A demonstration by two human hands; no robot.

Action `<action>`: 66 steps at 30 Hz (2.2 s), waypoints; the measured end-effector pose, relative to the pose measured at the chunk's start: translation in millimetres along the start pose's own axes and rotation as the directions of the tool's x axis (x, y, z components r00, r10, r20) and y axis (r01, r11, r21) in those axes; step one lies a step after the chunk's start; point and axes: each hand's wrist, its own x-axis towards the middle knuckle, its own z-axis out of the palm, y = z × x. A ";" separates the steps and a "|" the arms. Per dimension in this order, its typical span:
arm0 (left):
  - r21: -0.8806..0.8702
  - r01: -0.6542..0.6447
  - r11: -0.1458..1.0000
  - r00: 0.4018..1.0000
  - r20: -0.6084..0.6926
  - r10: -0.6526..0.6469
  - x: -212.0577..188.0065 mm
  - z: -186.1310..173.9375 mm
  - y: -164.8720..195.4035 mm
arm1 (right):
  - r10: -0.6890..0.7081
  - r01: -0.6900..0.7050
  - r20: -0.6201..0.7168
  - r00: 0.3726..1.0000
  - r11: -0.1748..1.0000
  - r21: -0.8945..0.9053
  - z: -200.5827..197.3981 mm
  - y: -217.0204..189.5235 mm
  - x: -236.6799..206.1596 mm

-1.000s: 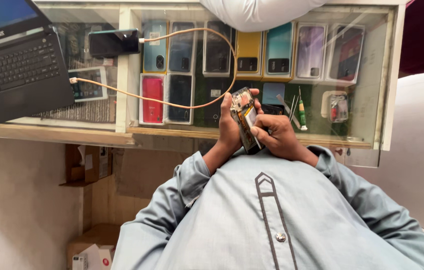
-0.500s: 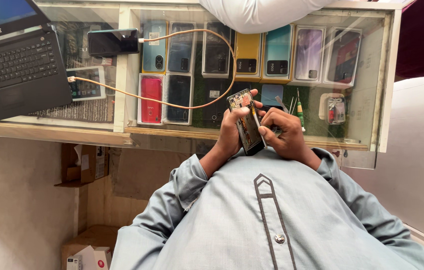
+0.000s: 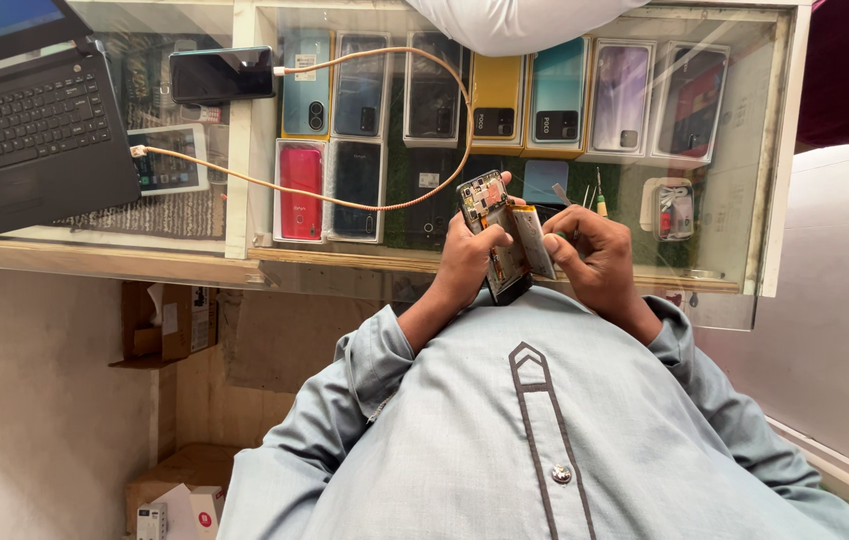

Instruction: The person removes the back cover of a smartphone, disconnects the battery connector, and removes the old battery. They then install a new battery, reconnect the connector, and prepare to reassemble the device.

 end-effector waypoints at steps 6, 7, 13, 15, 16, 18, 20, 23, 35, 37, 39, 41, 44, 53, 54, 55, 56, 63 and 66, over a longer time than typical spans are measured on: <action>-0.039 0.020 0.999 0.999 -0.037 -0.022 3.1 -3.1 -5.6 | 0.139 -0.135 -0.045 0.989 0.988 0.078 -0.5 8.3 -1.6; -0.046 0.021 0.999 0.999 -0.044 -0.023 3.3 -3.5 -6.0 | 0.140 -0.134 -0.040 0.989 0.983 0.123 0.1 8.2 -0.9; -0.199 0.075 0.977 0.995 -0.054 -0.087 2.7 -4.2 -1.9 | 0.274 -0.273 0.024 0.961 0.938 0.212 0.8 2.1 5.5; -0.223 0.082 0.971 0.995 -0.041 -0.094 2.3 -3.9 2.8 | 0.326 -0.328 0.057 0.944 0.904 0.274 0.7 0.9 6.4; -0.225 0.076 0.971 0.996 -0.030 -0.085 2.0 -3.7 5.6 | 0.357 -0.360 0.069 0.932 0.879 0.314 0.7 0.7 6.6; -0.255 0.085 0.963 0.996 -0.014 -0.091 0.6 -3.1 11.2 | 0.398 -0.399 0.099 0.912 0.807 0.435 0.9 1.9 5.9; -0.311 0.117 0.943 0.992 -0.001 -0.123 -0.9 -1.9 16.9 | 0.419 -0.411 0.131 0.898 0.699 0.585 1.2 4.2 4.6; -0.379 0.130 0.916 0.991 0.035 -0.126 -4.0 0.2 24.4 | 0.458 -0.432 0.153 0.876 0.600 0.673 1.8 8.8 3.0; -0.453 0.123 0.883 0.992 0.064 -0.105 -22.1 6.6 45.9 | 0.319 -0.276 0.163 0.934 0.351 0.895 -12.7 11.0 -10.9; -0.427 0.103 0.898 0.995 0.057 -0.087 -24.1 5.0 46.5 | 0.361 -0.286 0.137 0.922 0.399 0.871 -14.9 4.3 -15.3; -0.397 0.102 0.912 0.995 0.047 -0.090 -24.8 4.4 47.3 | 0.370 -0.292 0.127 0.920 0.433 0.853 -14.8 -4.5 -18.4; -0.364 0.119 0.924 0.993 0.036 -0.114 -25.1 5.3 49.0 | 0.348 -0.292 0.134 0.928 0.453 0.842 -14.8 -14.6 -19.7; -0.272 0.053 0.961 0.998 0.050 -0.041 -28.9 11.5 52.8 | 0.327 -0.304 0.121 0.937 0.595 0.745 -13.4 -28.7 -18.9; 0.334 -0.299 0.894 0.954 0.111 0.278 -42.2 17.5 47.0 | 0.327 -0.342 0.124 0.937 0.782 0.521 -6.3 -38.0 -26.7; 0.373 -0.277 0.886 0.961 0.126 0.247 -43.1 16.8 45.3 | 0.306 -0.328 0.133 0.943 0.779 0.534 -6.1 -37.8 -26.7; 0.411 -0.255 0.875 0.966 0.140 0.216 -44.0 16.5 43.9 | 0.285 -0.314 0.140 0.948 0.776 0.547 -5.4 -38.1 -26.4; 0.448 -0.235 0.863 0.971 0.154 0.184 -43.9 16.7 43.2 | 0.263 -0.299 0.147 0.954 0.773 0.560 -4.6 -39.0 -25.6; 0.520 -0.169 0.837 0.985 0.110 0.130 -50.8 25.6 52.6 | 0.069 -0.063 -0.033 0.997 0.986 0.151 -5.1 -60.7 -11.8; 0.555 -0.230 0.800 0.973 0.159 0.169 -55.1 32.0 58.5 | -0.041 0.041 0.003 0.999 0.999 -0.010 -18.1 -70.4 5.3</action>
